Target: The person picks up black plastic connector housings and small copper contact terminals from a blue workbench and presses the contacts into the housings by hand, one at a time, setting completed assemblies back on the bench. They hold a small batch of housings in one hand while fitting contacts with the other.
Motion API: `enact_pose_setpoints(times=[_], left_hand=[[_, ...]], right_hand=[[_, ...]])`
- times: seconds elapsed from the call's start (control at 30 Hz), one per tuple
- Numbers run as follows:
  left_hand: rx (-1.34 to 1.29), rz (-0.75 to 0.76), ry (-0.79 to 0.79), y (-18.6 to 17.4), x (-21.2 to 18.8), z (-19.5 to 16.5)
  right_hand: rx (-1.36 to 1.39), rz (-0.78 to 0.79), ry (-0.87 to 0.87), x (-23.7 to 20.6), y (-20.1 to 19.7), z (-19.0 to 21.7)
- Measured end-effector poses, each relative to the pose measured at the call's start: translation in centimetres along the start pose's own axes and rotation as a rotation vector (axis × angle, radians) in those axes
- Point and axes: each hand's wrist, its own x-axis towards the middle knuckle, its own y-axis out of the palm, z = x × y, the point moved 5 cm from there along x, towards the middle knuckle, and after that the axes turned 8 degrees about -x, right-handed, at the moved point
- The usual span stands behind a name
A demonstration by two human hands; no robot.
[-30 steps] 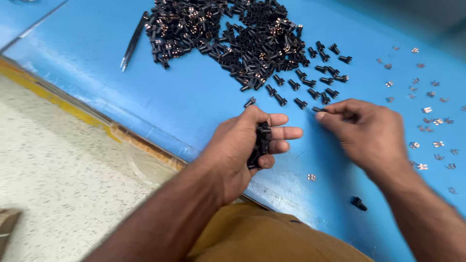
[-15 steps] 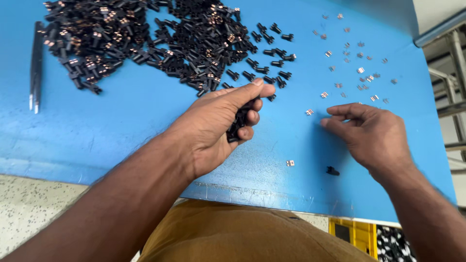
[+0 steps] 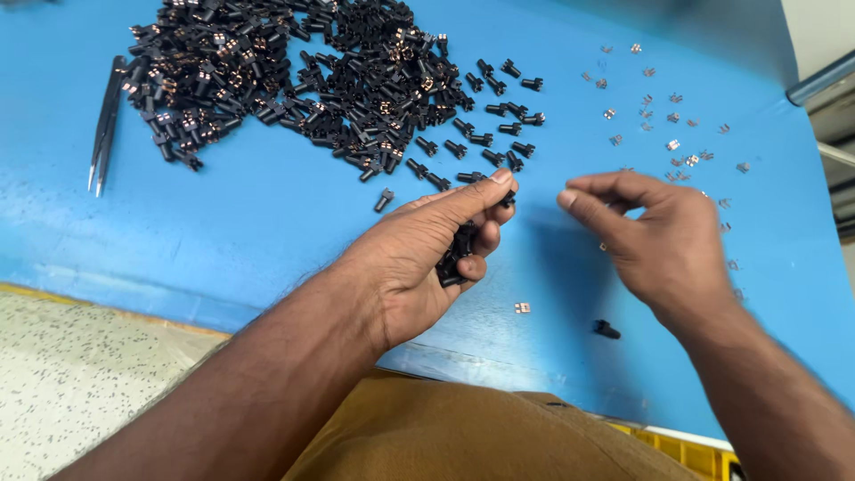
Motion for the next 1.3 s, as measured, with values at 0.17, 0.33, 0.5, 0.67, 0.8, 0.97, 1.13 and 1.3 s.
enact_pose_setpoints(times=[0.17, 0.33, 0.5, 0.67, 0.8, 0.97, 1.13, 1.3], left_hand=[[-0.128, -0.027, 0.040, 4.4, 0.2, 4.2], [-0.233, -0.010, 0.092, 10.5, 0.5, 10.4], [-0.208, 0.052, 0.082, 15.6, 1.4, 16.4], [-0.231, 0.033, 0.075, 18.3, 1.4, 21.0], [-0.234, -0.081, 0.072, 18.6, 0.8, 22.8], [-0.238, -0.123, 0.071, 18.0, 0.5, 22.3], [-0.240, -0.056, 0.057, 16.7, 0.5, 19.9], [-0.325, -0.032, 0.037, 14.8, 0.6, 17.4]], right_hand=[[0.287, -0.047, -0.192, -1.9, -5.8, -1.3], [0.387, -0.047, -0.384, -4.0, -11.8, -5.5], [0.426, -0.013, -0.459, -5.8, -15.5, -10.6], [0.192, -0.072, -0.564, -7.0, -17.9, -14.1], [-0.006, -0.075, -0.645, -7.3, -18.6, -15.2], [0.002, -0.079, -0.638, -7.6, -18.1, -14.9], [0.059, -0.036, -0.606, -7.0, -16.4, -12.8], [0.299, 0.054, -0.422, -6.5, -13.8, -10.5]])
